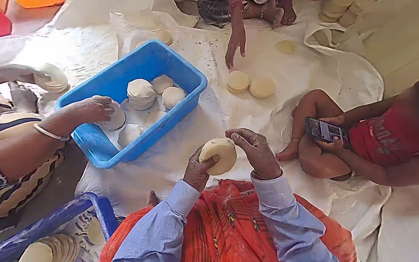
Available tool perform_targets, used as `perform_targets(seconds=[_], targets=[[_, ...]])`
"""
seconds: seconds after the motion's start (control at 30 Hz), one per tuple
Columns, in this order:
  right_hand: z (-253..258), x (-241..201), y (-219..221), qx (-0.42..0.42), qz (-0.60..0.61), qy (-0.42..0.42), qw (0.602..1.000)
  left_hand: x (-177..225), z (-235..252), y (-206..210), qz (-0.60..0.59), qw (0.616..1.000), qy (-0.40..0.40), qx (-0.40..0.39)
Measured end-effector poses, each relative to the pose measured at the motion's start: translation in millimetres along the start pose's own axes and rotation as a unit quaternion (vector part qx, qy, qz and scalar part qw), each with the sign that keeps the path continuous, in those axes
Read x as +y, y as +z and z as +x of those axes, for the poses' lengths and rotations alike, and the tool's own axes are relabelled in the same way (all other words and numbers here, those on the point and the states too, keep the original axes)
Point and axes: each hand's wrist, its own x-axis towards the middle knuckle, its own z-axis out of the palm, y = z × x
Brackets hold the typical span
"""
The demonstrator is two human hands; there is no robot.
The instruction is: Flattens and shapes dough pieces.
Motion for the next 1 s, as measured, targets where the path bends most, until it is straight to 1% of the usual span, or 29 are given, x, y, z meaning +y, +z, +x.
perform_targets(seconds=[0.17, 0.4, 0.53, 0.6, 0.67, 0.73, 0.77, 0.8, 0.87, 1.0], targets=[[2.6, 3.8, -0.6, -0.024, 0.009, 0.036, 0.999, -4.6, 1.2, -2.6, 0.009, 1.0, -0.002, -0.011], [2.3, 8.6, 1.5, 0.016, 0.017, 0.033, 0.999, -5.4, 0.4, -2.3, 0.018, 1.0, -0.018, 0.011], [1.8, 7.1, 2.0, 0.029, -0.04, 0.032, 0.998, -6.3, 0.8, -2.3, 0.026, 0.999, -0.021, 0.017], [-0.2, 5.1, 2.7, 0.033, -0.109, -0.023, 0.993, -5.9, 0.9, -1.7, 0.018, 0.999, -0.028, 0.025], [-0.7, 4.5, 4.3, 0.024, -0.165, -0.108, 0.98, -5.6, 1.6, -1.7, 0.005, 0.998, -0.042, 0.037], [0.8, 4.8, 5.5, -0.002, -0.178, -0.168, 0.97, -5.1, 1.6, -1.6, -0.007, 0.997, -0.058, 0.046], [1.6, 5.1, 6.2, -0.016, -0.171, -0.182, 0.968, -4.7, 1.7, -1.3, -0.012, 0.997, -0.064, 0.046], [1.9, 5.3, 7.4, -0.027, -0.159, -0.183, 0.97, -4.3, 1.7, -1.1, -0.013, 0.997, -0.069, 0.045], [1.5, 5.2, 10.0, -0.031, -0.136, -0.155, 0.978, -4.2, 1.2, -0.5, -0.012, 0.996, -0.075, 0.042], [1.8, 9.9, 10.8, 0.001, -0.072, -0.059, 0.996, -4.4, -1.1, 1.2, -0.004, 0.996, -0.082, 0.04]])
